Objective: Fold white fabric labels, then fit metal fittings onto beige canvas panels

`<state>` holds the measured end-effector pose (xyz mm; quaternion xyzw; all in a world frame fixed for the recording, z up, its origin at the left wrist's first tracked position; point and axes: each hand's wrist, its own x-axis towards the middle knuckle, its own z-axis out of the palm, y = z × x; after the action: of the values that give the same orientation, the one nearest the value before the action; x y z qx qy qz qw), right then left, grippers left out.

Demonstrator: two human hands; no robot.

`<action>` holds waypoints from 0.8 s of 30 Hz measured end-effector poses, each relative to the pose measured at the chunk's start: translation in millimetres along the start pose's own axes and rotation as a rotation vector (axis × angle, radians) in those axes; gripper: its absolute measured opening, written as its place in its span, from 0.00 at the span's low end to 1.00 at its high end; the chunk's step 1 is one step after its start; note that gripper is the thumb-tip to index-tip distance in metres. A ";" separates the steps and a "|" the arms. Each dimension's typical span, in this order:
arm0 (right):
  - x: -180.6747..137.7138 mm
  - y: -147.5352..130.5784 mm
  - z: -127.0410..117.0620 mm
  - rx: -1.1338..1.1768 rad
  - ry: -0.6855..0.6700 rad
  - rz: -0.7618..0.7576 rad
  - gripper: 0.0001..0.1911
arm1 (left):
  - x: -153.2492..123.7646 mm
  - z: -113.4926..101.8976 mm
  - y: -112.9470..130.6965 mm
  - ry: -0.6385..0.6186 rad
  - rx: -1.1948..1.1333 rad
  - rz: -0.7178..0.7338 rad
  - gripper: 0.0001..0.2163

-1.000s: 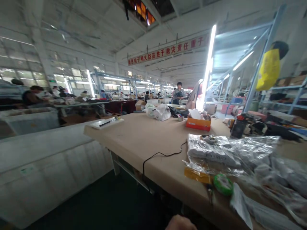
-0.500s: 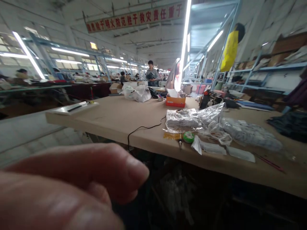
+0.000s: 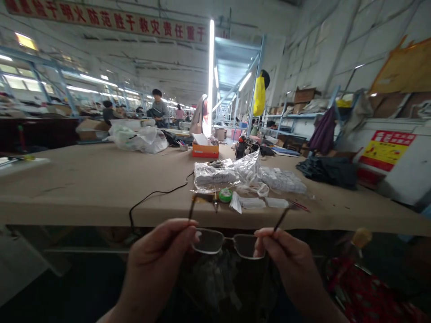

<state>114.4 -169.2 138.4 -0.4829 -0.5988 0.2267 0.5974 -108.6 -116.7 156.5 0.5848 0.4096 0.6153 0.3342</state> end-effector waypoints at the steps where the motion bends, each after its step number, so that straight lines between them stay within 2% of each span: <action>1: -6.9 13.2 2.2 -0.009 -0.026 0.075 0.13 | -1.8 5.3 -8.7 -0.093 0.002 -0.091 0.07; 6: -60.0 75.7 -1.8 0.070 -0.106 0.432 0.25 | -18.6 13.5 -73.6 -0.452 -0.022 -0.429 0.15; 9: -77.8 93.2 -5.3 0.206 -0.089 0.583 0.29 | -24.3 20.5 -99.6 -0.579 -0.070 -0.486 0.18; 11: -75.1 96.6 -7.6 0.334 -0.018 0.651 0.28 | -22.7 24.8 -108.1 -0.605 -0.130 -0.493 0.19; 14: -48.7 98.1 -15.8 0.494 0.129 0.677 0.21 | -16.6 24.7 -116.9 -0.550 -0.178 -0.502 0.22; 18: 13.6 111.8 -38.3 0.512 0.280 0.668 0.13 | -15.7 6.8 -137.6 -0.558 -0.100 -0.514 0.18; 21: 61.5 135.6 -53.6 0.476 0.323 0.727 0.06 | -25.8 -22.9 -162.4 -0.567 0.020 -0.528 0.16; 24: 97.4 163.1 -59.7 0.431 0.322 0.816 0.03 | -44.2 -65.0 -190.6 -0.513 0.166 -0.660 0.19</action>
<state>237.9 -34.4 59.3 -0.5724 -0.1999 0.4838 0.6312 -182.0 -79.4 -32.5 0.5814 0.5264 0.2749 0.5561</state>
